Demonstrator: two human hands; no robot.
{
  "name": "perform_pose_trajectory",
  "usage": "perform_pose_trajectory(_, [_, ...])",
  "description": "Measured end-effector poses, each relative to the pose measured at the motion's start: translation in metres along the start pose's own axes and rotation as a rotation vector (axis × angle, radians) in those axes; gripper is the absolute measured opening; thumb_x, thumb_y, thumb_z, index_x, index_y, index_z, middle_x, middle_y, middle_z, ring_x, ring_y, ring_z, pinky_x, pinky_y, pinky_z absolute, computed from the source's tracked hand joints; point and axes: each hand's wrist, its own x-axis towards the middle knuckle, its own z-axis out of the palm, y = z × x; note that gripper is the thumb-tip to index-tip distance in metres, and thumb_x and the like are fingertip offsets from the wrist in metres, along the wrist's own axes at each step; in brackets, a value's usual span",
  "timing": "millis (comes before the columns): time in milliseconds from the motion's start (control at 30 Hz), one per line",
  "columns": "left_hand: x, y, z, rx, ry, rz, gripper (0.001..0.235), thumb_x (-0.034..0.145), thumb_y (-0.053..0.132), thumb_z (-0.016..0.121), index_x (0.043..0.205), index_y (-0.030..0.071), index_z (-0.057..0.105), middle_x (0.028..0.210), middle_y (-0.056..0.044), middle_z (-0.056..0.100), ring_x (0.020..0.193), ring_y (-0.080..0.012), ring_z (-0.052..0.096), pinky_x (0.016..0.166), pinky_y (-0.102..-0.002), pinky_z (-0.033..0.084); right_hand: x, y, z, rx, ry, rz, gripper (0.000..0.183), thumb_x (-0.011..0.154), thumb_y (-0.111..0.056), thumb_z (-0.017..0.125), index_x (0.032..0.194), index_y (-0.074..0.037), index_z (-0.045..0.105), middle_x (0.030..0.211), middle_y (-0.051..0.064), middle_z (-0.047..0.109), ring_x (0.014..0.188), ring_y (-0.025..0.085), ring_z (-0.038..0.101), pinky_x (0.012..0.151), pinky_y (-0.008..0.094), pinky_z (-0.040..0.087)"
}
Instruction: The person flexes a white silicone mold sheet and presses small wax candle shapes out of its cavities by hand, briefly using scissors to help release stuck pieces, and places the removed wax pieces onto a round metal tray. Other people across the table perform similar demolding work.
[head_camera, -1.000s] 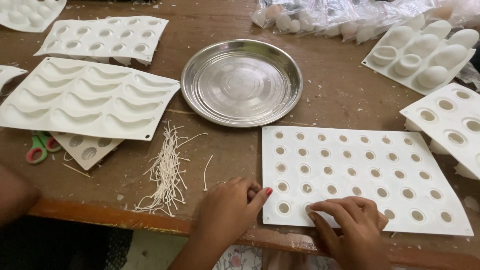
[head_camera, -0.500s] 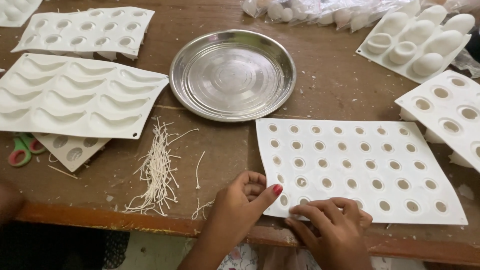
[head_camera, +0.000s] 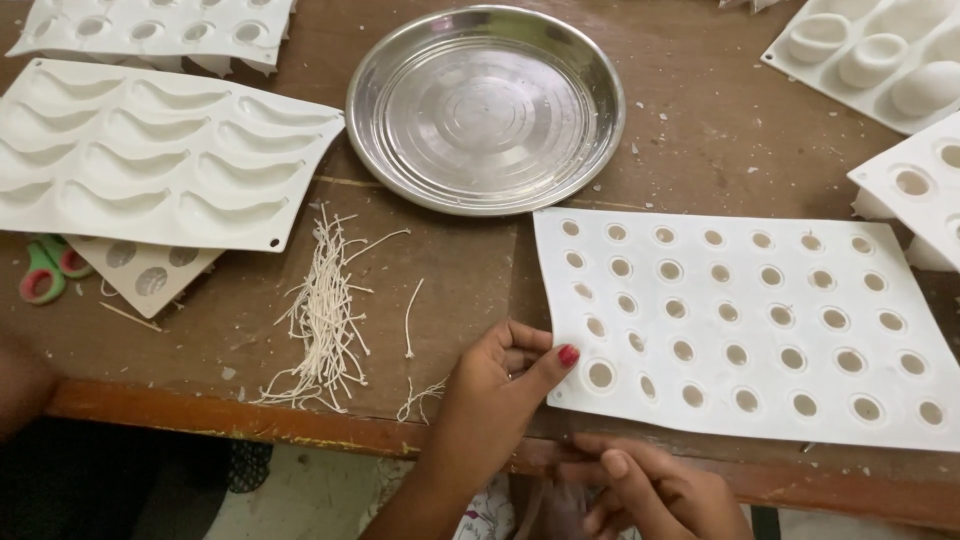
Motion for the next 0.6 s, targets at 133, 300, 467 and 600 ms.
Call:
perform_pose_trajectory(133, [-0.003,0.001,0.004,-0.105,-0.028,0.039,0.028,0.091,0.02,0.074,0.103,-0.003,0.063,0.087,-0.011,0.076,0.075,-0.0102,0.07,0.066,-0.022,0.057,0.003,-0.01,0.01,0.627,-0.369,-0.048,0.072,0.102,-0.053,0.039,0.147,0.003,0.038,0.116,0.036,0.071,0.066,0.03,0.08,0.052,0.035,0.066])
perform_pose_trajectory(300, [-0.008,0.005,0.007,-0.058,-0.009,0.021,0.029,0.091,0.022,0.074,0.103,-0.003,0.063,0.085,-0.012,0.075,0.072,-0.0103,0.068,0.061,-0.023,0.055,0.003,-0.038,0.028,0.795,-0.441,-0.228,0.07,0.103,-0.062,0.029,0.147,-0.008,0.023,0.112,0.025,0.068,0.062,0.023,0.071,0.043,0.031,0.061])
perform_pose_trajectory(467, [-0.007,0.0,0.004,-0.113,-0.086,0.094,0.03,0.095,0.023,0.072,0.106,-0.002,0.062,0.09,-0.011,0.074,0.077,-0.0097,0.069,0.069,-0.022,0.057,0.011,-0.038,0.023,0.666,-0.089,-0.12,0.049,0.111,-0.049,0.044,0.13,-0.004,0.047,0.075,0.015,0.063,0.045,0.022,0.066,0.029,0.033,0.053])
perform_pose_trajectory(600, [-0.011,0.009,0.003,-0.09,-0.122,0.119,0.036,0.097,0.031,0.07,0.107,-0.002,0.064,0.093,-0.01,0.074,0.081,-0.0102,0.069,0.072,-0.024,0.057,0.006,-0.064,0.015,0.504,0.03,0.022,0.058,0.107,-0.043,0.043,0.111,0.015,0.051,0.072,0.021,0.061,0.044,0.03,0.062,0.033,0.041,0.051])
